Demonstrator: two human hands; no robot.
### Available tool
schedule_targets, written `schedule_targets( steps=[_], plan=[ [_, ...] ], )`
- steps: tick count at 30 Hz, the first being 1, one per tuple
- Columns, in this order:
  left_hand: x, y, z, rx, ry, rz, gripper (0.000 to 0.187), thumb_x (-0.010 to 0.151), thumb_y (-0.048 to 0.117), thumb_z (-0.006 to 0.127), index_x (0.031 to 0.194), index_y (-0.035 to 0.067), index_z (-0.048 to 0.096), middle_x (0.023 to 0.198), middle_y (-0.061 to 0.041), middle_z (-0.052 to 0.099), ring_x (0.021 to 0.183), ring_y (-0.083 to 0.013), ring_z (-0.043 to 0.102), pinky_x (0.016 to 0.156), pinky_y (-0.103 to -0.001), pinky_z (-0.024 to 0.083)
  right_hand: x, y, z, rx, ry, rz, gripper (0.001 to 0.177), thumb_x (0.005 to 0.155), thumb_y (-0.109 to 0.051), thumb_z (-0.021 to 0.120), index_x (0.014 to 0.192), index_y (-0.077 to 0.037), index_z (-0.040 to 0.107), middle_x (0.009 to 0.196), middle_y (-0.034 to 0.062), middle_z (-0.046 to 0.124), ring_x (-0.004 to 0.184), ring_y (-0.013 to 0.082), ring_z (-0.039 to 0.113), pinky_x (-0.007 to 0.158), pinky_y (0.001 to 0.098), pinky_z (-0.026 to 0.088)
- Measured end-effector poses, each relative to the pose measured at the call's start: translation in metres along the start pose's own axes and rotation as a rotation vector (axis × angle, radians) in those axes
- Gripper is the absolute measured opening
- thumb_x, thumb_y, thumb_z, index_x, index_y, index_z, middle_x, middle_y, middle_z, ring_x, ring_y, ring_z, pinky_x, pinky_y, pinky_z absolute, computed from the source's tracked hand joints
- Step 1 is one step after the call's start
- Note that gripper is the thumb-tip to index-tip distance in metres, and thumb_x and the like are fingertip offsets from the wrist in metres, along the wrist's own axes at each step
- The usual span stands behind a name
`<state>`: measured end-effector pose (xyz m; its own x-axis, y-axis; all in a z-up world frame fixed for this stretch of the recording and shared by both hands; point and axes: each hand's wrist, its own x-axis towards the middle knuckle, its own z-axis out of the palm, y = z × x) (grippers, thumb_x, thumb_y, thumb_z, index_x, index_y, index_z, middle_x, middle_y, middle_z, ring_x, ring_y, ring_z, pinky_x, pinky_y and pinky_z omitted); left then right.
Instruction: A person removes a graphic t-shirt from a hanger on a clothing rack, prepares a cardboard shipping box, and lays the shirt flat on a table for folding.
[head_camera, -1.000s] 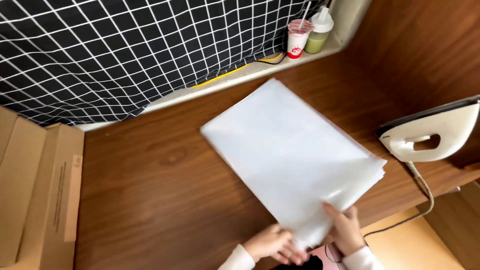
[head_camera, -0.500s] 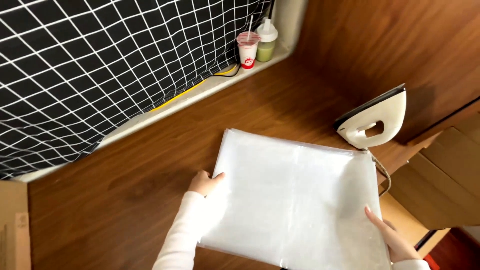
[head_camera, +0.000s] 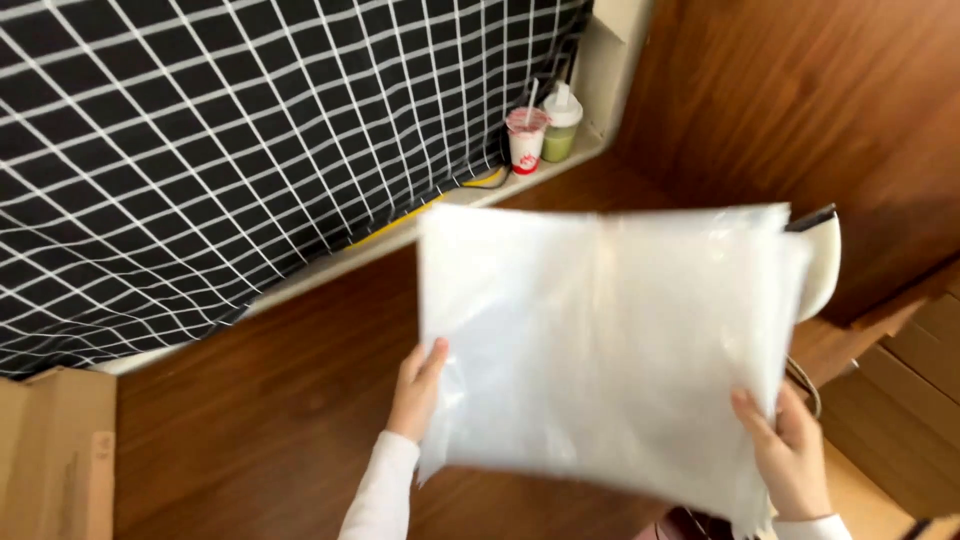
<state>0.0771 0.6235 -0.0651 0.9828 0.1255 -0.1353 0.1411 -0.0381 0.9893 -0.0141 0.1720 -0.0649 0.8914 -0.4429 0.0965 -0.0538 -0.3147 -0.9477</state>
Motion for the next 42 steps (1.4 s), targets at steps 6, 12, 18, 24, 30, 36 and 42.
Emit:
schedule_targets(
  steps=[6,12,18,24,30,36,42],
  plan=[
    [-0.051,0.065,-0.046,-0.161,0.134,0.229,0.047,0.1,0.04,0.062,0.119,0.0,0.078,0.117,-0.007,0.081,0.113,-0.0187,0.073,0.099,-0.034,0.056,0.007,-0.084,0.031,0.153,0.168,-0.303,0.039,0.106,-0.012,0.072,0.14,0.005,0.06,0.133,0.016,0.066,0.123,0.0239,0.061,0.105,0.0375,0.051],
    [-0.055,0.008,-0.064,-0.106,0.179,0.142,0.044,0.084,0.026,0.084,0.122,0.004,0.08,0.119,-0.009,0.086,0.114,-0.0203,0.077,0.105,-0.035,0.057,0.005,-0.079,0.067,0.14,0.017,-0.033,0.05,0.087,-0.011,0.079,0.133,0.004,0.069,0.134,0.0158,0.073,0.122,0.0257,0.065,0.102,0.0431,0.052],
    [-0.053,0.016,-0.053,-0.177,0.356,0.062,0.059,0.086,0.024,0.078,0.141,0.003,0.069,0.143,-0.011,0.076,0.133,-0.0205,0.069,0.12,-0.037,0.047,0.015,-0.069,0.077,0.134,0.049,0.012,0.037,0.09,-0.013,0.08,0.12,0.008,0.076,0.128,0.0129,0.075,0.124,0.0174,0.062,0.104,0.0379,0.051],
    [-0.07,0.085,-0.064,-0.467,0.44,0.103,0.073,0.088,0.015,0.066,0.157,0.002,0.049,0.163,-0.011,0.058,0.15,-0.0229,0.054,0.129,-0.04,0.039,0.02,-0.152,0.058,0.258,0.055,-0.157,0.063,0.088,-0.004,0.069,0.15,0.001,0.054,0.154,0.0132,0.059,0.141,0.0255,0.055,0.121,0.0413,0.044],
    [-0.053,0.064,-0.082,-0.114,0.28,0.036,0.044,0.085,0.021,0.081,0.123,-0.002,0.081,0.126,-0.012,0.084,0.119,-0.0199,0.074,0.111,-0.036,0.053,0.014,-0.145,0.062,0.135,-0.07,0.134,0.066,0.082,-0.001,0.074,0.147,0.0,0.06,0.149,0.0133,0.065,0.138,0.0272,0.059,0.123,0.0429,0.044],
    [-0.047,0.061,-0.082,-0.149,0.294,0.062,0.037,0.087,0.022,0.08,0.116,-0.001,0.082,0.118,-0.011,0.085,0.115,-0.0214,0.075,0.105,-0.036,0.057,0.012,-0.141,0.072,0.109,-0.028,-0.002,0.063,0.088,-0.005,0.07,0.15,-0.002,0.056,0.15,0.012,0.062,0.139,0.0257,0.055,0.121,0.0417,0.042],
    [-0.048,0.053,-0.088,-0.12,0.482,0.376,0.044,0.089,0.02,0.079,0.129,0.002,0.073,0.133,-0.011,0.077,0.128,-0.023,0.069,0.118,-0.038,0.049,0.005,-0.161,0.062,0.158,0.074,-0.2,0.065,0.091,-0.001,0.067,0.154,0.003,0.05,0.162,0.015,0.052,0.148,0.0272,0.047,0.127,0.043,0.037]
  ],
)
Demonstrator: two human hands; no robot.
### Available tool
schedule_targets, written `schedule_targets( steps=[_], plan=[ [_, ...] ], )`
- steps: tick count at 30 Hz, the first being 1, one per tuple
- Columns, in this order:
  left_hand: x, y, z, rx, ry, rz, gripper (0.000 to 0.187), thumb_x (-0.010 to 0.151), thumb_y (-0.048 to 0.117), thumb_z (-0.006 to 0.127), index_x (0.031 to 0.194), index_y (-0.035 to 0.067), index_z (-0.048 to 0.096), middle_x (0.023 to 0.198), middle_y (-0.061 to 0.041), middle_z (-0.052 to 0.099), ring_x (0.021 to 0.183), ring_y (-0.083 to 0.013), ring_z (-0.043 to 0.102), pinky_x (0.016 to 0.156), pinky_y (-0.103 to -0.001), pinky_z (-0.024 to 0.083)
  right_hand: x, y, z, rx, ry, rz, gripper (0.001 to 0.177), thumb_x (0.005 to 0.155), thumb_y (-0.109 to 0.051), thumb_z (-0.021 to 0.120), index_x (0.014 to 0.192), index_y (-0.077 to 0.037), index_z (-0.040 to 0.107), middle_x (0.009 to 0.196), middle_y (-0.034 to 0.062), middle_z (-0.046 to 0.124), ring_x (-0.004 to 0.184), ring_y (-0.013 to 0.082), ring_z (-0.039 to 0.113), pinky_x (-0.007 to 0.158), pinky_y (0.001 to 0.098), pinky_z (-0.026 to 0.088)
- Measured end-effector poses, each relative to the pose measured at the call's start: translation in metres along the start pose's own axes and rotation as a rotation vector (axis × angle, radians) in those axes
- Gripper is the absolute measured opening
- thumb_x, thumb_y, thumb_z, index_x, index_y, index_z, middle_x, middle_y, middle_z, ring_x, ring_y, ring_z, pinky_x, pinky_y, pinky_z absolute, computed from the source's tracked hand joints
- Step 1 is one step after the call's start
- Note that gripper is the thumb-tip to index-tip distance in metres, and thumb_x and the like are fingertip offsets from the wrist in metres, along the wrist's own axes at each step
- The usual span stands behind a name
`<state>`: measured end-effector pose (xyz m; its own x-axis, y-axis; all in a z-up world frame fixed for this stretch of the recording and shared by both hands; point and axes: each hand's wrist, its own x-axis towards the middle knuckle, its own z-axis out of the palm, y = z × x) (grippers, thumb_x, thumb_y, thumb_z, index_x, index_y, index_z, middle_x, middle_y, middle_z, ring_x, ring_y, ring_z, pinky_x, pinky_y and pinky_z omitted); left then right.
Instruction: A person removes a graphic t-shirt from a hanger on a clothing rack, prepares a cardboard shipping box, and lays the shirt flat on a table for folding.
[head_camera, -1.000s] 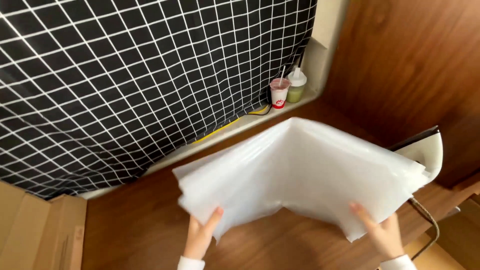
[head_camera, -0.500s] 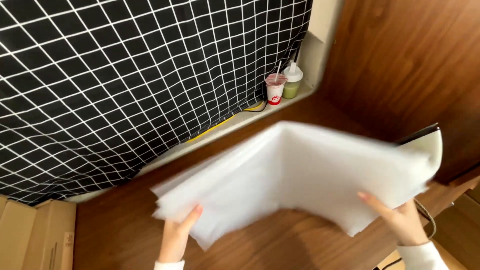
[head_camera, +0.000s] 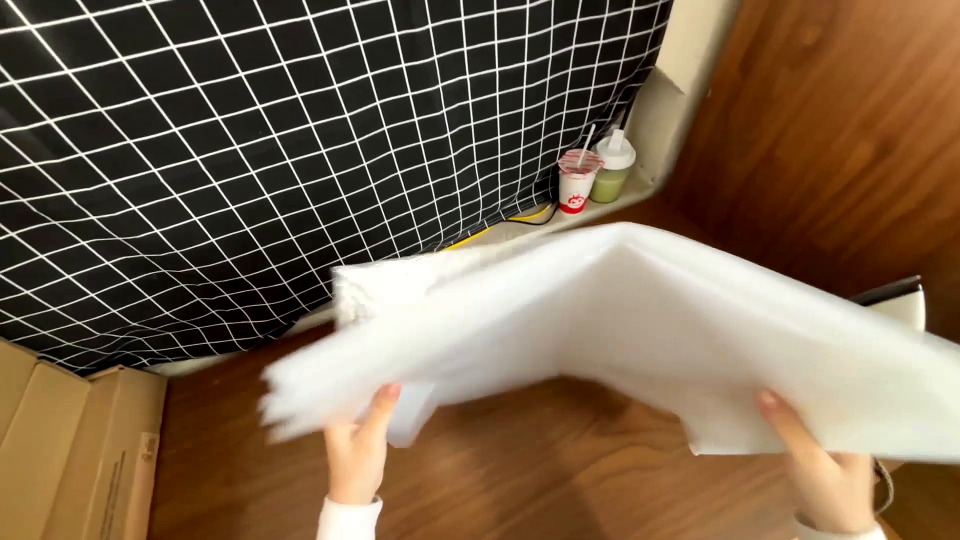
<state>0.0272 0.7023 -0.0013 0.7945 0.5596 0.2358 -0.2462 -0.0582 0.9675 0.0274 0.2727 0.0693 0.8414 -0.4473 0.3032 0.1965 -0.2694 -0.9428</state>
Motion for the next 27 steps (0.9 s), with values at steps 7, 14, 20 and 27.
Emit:
schedule_targets(
  steps=[7,14,20,27],
  plan=[
    [-0.021,-0.091,-0.012,0.107,-0.065,-0.142,0.045,0.085,0.014,0.084,0.128,0.003,0.078,0.136,-0.01,0.079,0.13,-0.0189,0.07,0.121,-0.035,0.046,-0.005,0.029,-0.001,-0.075,-0.023,0.246,0.065,0.09,-0.002,0.07,0.153,0.004,0.053,0.157,0.0156,0.056,0.141,0.0246,0.05,0.122,0.0411,0.037],
    [-0.015,-0.003,0.021,0.073,-0.121,-0.059,0.025,0.096,0.023,0.076,0.102,0.002,0.086,0.108,-0.005,0.086,0.106,-0.0137,0.077,0.095,-0.03,0.058,0.002,0.023,0.012,-0.126,-0.1,0.178,0.057,0.089,-0.01,0.075,0.142,0.007,0.064,0.148,0.0166,0.065,0.138,0.025,0.056,0.116,0.0405,0.044],
    [0.021,0.094,-0.001,0.256,-0.194,-0.429,0.031,0.09,0.022,0.081,0.109,-0.001,0.085,0.102,-0.012,0.086,0.092,-0.0192,0.076,0.081,-0.033,0.057,0.03,-0.105,0.016,-0.071,-0.274,0.667,0.045,0.097,0.006,0.062,0.141,0.011,0.067,0.142,0.021,0.073,0.131,0.034,0.065,0.115,0.0469,0.048],
    [0.026,-0.21,-0.061,0.39,-0.398,-0.769,0.027,0.073,0.018,0.095,0.096,0.005,0.09,0.085,-0.011,0.083,0.073,-0.0223,0.071,0.066,-0.037,0.055,0.054,0.137,0.019,0.04,-0.534,1.06,0.057,0.074,0.006,0.076,0.13,0.018,0.075,0.118,0.0419,0.078,0.099,0.0588,0.071,0.097,0.0665,0.055]
  ],
)
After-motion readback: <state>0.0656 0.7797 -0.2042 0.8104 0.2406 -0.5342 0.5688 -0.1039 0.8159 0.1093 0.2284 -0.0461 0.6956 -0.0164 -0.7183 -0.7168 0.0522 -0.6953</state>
